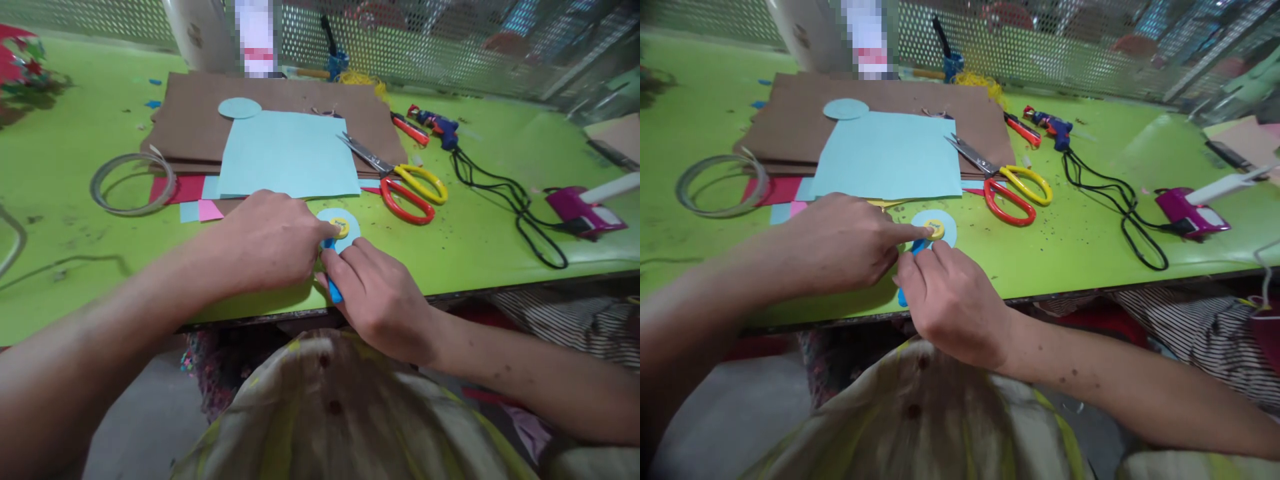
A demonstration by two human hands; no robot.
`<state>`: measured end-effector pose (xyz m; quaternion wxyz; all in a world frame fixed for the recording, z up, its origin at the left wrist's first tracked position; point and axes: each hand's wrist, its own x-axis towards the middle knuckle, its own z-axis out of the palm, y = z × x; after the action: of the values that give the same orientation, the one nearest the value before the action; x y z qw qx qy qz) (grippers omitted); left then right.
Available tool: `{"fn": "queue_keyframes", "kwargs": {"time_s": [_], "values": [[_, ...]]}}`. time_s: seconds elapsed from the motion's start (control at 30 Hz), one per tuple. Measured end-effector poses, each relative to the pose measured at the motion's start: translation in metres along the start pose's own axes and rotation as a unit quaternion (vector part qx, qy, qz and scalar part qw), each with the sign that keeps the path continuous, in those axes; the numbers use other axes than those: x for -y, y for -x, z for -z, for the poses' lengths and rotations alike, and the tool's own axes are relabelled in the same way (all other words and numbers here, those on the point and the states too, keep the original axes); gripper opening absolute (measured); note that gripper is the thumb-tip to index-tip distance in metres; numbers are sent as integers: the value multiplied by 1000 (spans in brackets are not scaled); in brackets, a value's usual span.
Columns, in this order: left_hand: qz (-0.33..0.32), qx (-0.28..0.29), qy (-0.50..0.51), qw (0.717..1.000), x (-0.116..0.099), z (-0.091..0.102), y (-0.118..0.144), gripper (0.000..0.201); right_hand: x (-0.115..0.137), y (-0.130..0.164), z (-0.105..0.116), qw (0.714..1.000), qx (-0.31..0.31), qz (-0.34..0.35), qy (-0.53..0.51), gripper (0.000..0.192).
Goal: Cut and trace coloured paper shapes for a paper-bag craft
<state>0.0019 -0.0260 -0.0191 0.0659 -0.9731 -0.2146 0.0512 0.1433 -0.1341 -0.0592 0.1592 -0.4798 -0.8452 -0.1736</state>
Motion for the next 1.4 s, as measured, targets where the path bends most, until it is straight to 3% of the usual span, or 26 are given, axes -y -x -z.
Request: {"fn": "queue_keyframes", "kwargs": {"time_s": [0.27,0.47,0.6,0.73,0.9,1.03,1.17,1.4], "values": [[11,0,12,1000,2,-3,-2,47,3,14,9,997,-42,-2,-68,23],[7,-12,42,999,5,-5,-1,44,0,36,42,988,-72,25,-137,28],[0,-27,56,998,5,-7,-1,43,-11,36,59,978,-89,-55,-178,24],[3,-31,88,996,7,-7,0,40,-26,36,50,950,-191,-196,-149,21],[53,-96,150,983,14,-2,0,40,-46,35,26,905,-227,-275,-230,22],[21,-153,199,968,15,-3,-6,35,-58,28,19,902,-223,-279,-242,19],[-37,-132,150,979,10,-11,-16,26,-71,20,16,902,-220,-265,-259,17],[-39,-100,139,984,7,-17,-23,13,-80,19,10,887,-221,-263,-307,17]]}}
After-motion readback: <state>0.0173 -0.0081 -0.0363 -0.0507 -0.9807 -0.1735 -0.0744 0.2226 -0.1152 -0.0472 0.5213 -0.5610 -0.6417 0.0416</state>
